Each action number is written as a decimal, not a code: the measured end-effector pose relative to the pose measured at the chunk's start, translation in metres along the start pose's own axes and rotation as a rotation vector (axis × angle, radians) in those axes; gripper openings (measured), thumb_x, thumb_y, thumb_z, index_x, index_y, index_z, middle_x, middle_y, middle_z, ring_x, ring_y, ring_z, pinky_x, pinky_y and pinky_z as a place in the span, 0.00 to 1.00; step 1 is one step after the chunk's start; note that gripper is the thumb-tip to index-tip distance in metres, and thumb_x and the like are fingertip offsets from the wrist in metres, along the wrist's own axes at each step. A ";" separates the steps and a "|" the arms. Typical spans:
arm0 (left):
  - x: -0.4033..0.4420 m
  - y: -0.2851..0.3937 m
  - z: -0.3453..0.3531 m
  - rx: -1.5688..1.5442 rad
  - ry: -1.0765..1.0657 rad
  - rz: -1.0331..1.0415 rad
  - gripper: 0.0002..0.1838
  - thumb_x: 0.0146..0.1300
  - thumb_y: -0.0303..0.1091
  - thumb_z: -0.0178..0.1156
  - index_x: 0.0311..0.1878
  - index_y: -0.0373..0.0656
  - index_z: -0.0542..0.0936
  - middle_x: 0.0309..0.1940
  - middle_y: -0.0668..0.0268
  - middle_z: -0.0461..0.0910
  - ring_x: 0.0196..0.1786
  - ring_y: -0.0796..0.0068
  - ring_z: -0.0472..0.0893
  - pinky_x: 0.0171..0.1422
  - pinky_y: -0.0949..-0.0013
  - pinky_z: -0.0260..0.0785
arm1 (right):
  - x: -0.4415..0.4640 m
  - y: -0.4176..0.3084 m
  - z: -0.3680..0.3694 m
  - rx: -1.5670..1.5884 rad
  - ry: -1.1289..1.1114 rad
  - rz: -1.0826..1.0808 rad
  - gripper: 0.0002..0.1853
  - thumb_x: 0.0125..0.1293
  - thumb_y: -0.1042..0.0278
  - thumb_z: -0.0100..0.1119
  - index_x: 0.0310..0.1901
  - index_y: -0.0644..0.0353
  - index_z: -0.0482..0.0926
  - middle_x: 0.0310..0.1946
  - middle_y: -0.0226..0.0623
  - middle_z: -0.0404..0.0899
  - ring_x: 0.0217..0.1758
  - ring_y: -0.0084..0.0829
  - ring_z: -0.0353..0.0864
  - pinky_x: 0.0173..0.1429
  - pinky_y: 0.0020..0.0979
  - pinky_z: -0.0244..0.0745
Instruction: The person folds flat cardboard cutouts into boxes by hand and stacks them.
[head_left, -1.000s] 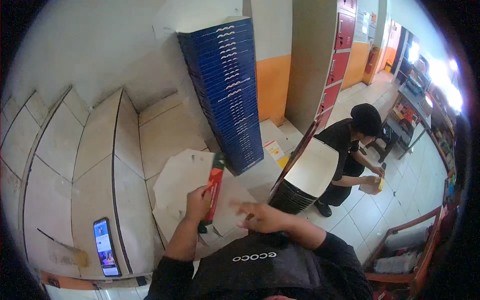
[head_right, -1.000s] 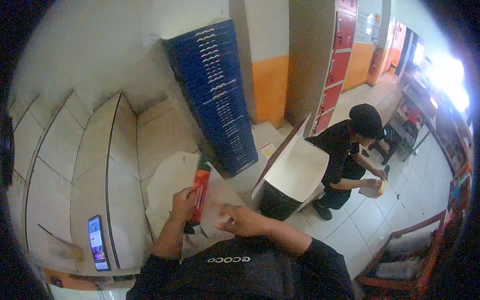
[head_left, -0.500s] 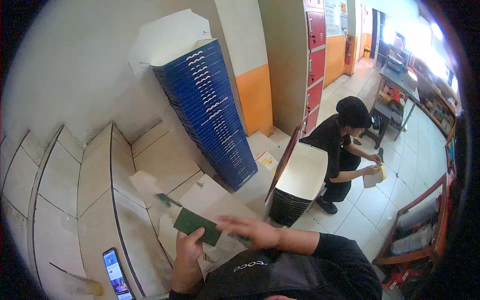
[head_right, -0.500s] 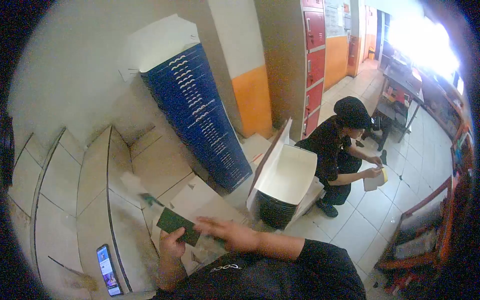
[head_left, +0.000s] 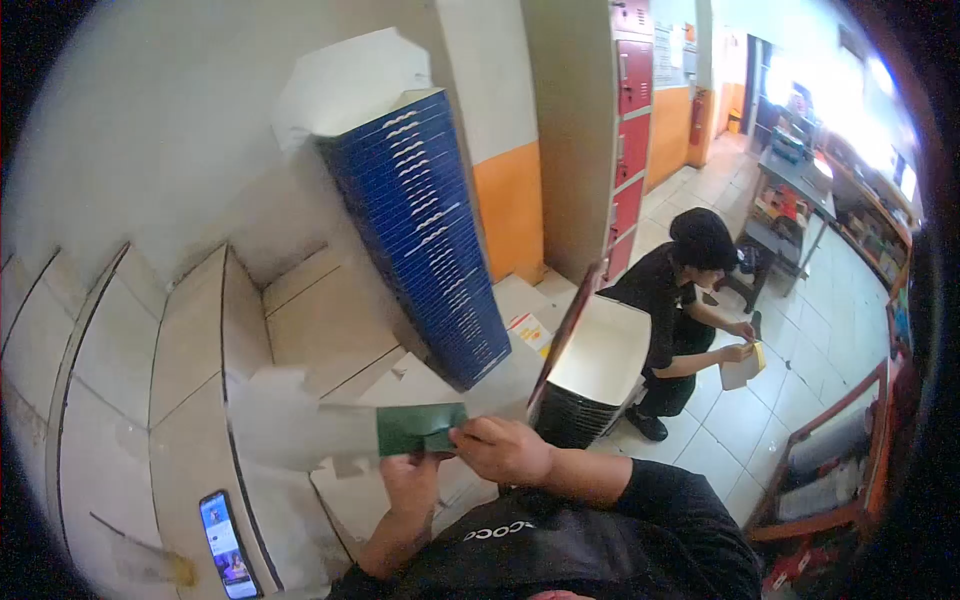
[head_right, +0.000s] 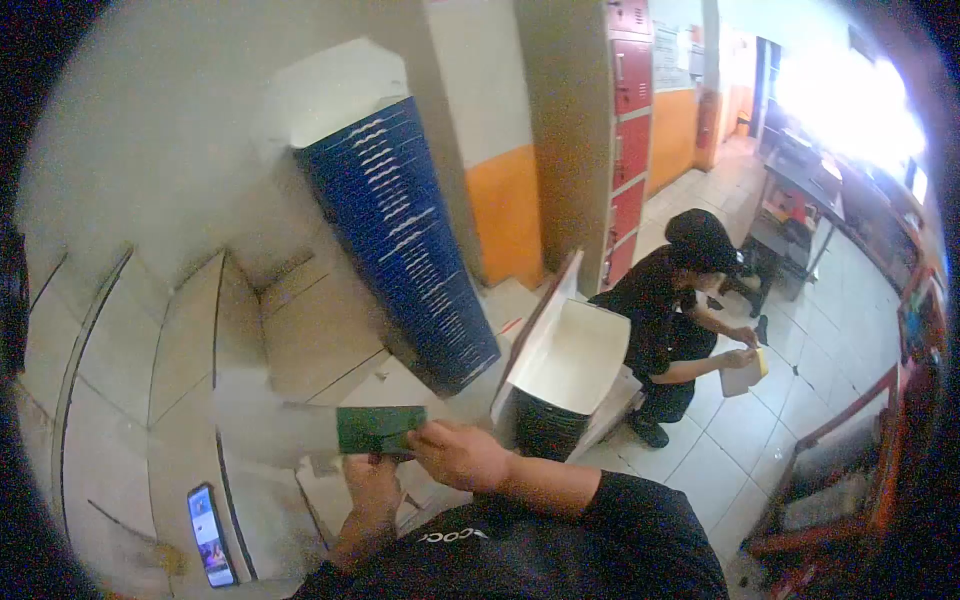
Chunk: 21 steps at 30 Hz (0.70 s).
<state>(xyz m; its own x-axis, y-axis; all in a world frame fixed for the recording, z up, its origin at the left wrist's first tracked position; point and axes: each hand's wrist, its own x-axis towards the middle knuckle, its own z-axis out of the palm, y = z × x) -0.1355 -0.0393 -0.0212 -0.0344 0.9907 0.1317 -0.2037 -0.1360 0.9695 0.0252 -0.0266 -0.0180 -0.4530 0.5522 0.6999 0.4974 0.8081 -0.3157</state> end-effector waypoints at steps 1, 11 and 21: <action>0.001 0.001 -0.008 0.035 -0.035 0.030 0.12 0.55 0.19 0.57 0.44 0.31 0.75 0.40 0.61 0.78 0.42 0.70 0.78 0.48 0.69 0.72 | 0.002 0.001 0.001 -0.028 0.043 -0.008 0.11 0.51 0.72 0.61 0.38 0.63 0.79 0.30 0.35 0.73 0.28 0.33 0.77 0.29 0.29 0.75; -0.013 0.044 -0.022 0.358 -0.621 0.078 0.12 0.57 0.29 0.58 0.45 0.37 0.75 0.36 0.61 0.77 0.37 0.67 0.76 0.42 0.64 0.69 | 0.058 -0.011 -0.050 0.221 0.055 -0.034 0.18 0.58 0.64 0.58 0.50 0.61 0.73 0.35 0.41 0.69 0.39 0.42 0.74 0.38 0.37 0.72; -0.033 0.040 -0.027 0.327 -0.529 -0.573 0.21 0.47 0.31 0.67 0.45 0.37 0.74 0.36 0.66 0.77 0.31 0.74 0.73 0.34 0.71 0.67 | 0.069 -0.006 -0.049 0.235 -0.544 -0.206 0.12 0.48 0.69 0.59 0.34 0.66 0.73 0.33 0.42 0.70 0.38 0.42 0.74 0.38 0.40 0.70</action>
<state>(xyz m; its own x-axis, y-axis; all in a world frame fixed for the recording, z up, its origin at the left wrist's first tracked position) -0.1693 -0.0774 0.0071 0.4673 0.7895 -0.3979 0.2460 0.3161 0.9163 0.0274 -0.0032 0.0636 -0.8647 0.3556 0.3549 0.2115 0.8984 -0.3849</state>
